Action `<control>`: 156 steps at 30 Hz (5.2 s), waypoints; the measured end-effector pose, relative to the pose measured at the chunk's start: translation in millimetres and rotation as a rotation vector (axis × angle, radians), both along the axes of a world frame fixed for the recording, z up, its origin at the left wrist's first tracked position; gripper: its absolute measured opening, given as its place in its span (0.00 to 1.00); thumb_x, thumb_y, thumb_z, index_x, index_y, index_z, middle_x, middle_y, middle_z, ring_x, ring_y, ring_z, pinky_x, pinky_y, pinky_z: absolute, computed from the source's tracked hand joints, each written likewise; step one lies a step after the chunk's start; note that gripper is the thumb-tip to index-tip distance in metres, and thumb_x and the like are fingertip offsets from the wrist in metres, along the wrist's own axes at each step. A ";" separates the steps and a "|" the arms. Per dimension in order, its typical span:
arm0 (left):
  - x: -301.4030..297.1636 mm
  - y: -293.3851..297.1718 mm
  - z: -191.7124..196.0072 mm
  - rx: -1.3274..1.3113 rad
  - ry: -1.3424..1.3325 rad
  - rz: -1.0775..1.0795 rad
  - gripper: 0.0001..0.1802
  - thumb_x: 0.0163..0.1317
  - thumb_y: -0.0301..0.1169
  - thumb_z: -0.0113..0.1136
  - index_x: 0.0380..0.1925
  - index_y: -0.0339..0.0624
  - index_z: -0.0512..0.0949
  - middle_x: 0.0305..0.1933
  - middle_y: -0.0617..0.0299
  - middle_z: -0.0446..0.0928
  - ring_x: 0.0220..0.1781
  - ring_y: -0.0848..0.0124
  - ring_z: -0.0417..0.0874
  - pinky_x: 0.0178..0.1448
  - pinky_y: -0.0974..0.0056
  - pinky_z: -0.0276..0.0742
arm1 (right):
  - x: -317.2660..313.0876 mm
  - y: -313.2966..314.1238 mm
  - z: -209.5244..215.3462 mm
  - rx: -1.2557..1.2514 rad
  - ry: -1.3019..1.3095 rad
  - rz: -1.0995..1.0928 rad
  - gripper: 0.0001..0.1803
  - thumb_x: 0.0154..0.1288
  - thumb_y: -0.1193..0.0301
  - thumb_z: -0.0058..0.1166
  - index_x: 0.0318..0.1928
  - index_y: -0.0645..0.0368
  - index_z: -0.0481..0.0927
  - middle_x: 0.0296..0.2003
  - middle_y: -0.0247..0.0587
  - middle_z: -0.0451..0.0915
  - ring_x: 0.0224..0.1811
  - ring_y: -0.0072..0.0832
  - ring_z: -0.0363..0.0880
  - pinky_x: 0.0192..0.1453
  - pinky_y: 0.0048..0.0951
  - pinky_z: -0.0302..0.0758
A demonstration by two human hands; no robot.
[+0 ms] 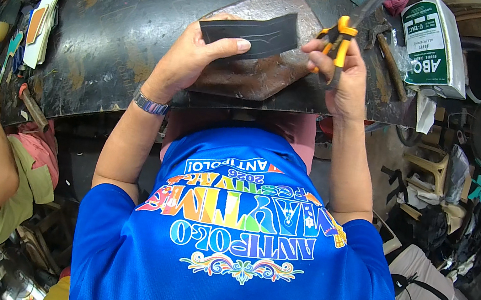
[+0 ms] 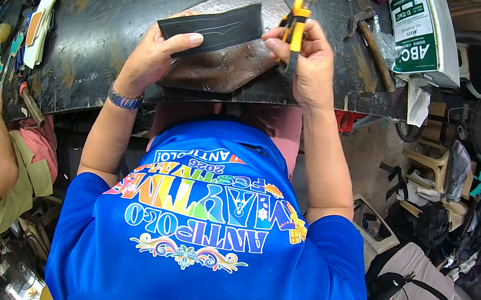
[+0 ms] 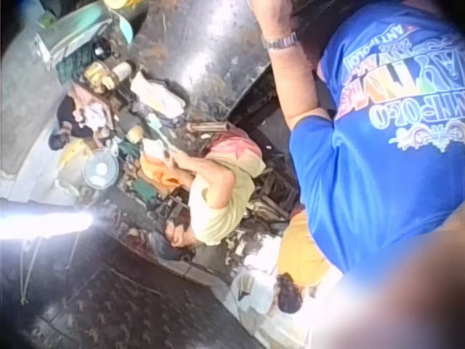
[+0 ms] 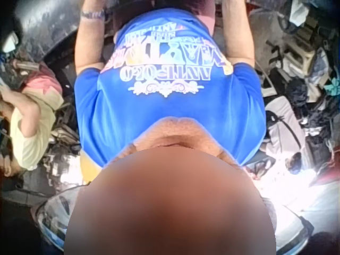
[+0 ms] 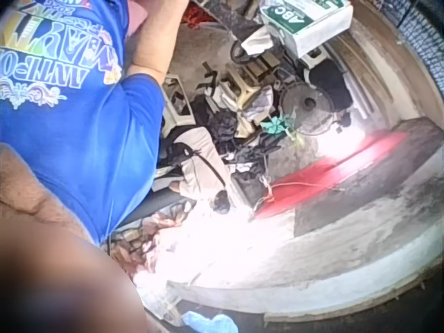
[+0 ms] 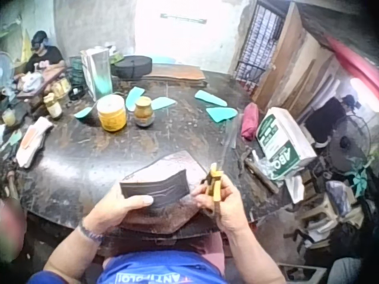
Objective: The person cuts a black sheet with scissors, applies adhesive to a teal sheet, and assembles the pieces on a workbench. They also apply a dark substance to the black sheet and fold it.
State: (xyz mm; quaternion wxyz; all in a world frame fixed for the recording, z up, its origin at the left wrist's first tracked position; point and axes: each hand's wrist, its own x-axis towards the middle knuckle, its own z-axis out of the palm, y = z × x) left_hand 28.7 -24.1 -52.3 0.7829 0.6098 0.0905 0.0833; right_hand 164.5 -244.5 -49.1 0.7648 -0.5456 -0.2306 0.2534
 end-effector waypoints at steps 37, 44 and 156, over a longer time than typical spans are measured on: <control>6.2 -6.2 -16.2 -0.248 0.080 -0.023 0.11 0.69 0.34 0.62 0.43 0.37 0.81 0.38 0.64 0.82 0.40 0.75 0.85 0.48 0.68 0.85 | -31.5 -65.9 -8.7 -0.392 0.305 0.616 0.29 0.50 0.65 0.76 0.50 0.59 0.75 0.30 0.34 0.80 0.30 0.20 0.80 0.36 0.21 0.76; 4.5 -8.4 -7.7 -0.203 0.069 -0.055 0.11 0.72 0.33 0.57 0.45 0.36 0.79 0.43 0.62 0.81 0.45 0.74 0.84 0.50 0.64 0.86 | -29.8 -79.2 -23.4 -0.565 0.345 0.626 0.27 0.47 0.65 0.78 0.44 0.58 0.76 0.27 0.30 0.78 0.24 0.17 0.76 0.28 0.15 0.70; 3.2 -54.8 -19.1 -0.724 -0.108 0.300 0.10 0.64 0.25 0.65 0.44 0.48 0.81 0.43 0.69 0.84 0.42 0.77 0.85 0.49 0.67 0.85 | -79.9 -62.7 -19.6 -0.391 0.350 0.380 0.18 0.61 0.70 0.69 0.45 0.57 0.73 0.32 0.32 0.79 0.31 0.17 0.77 0.36 0.19 0.75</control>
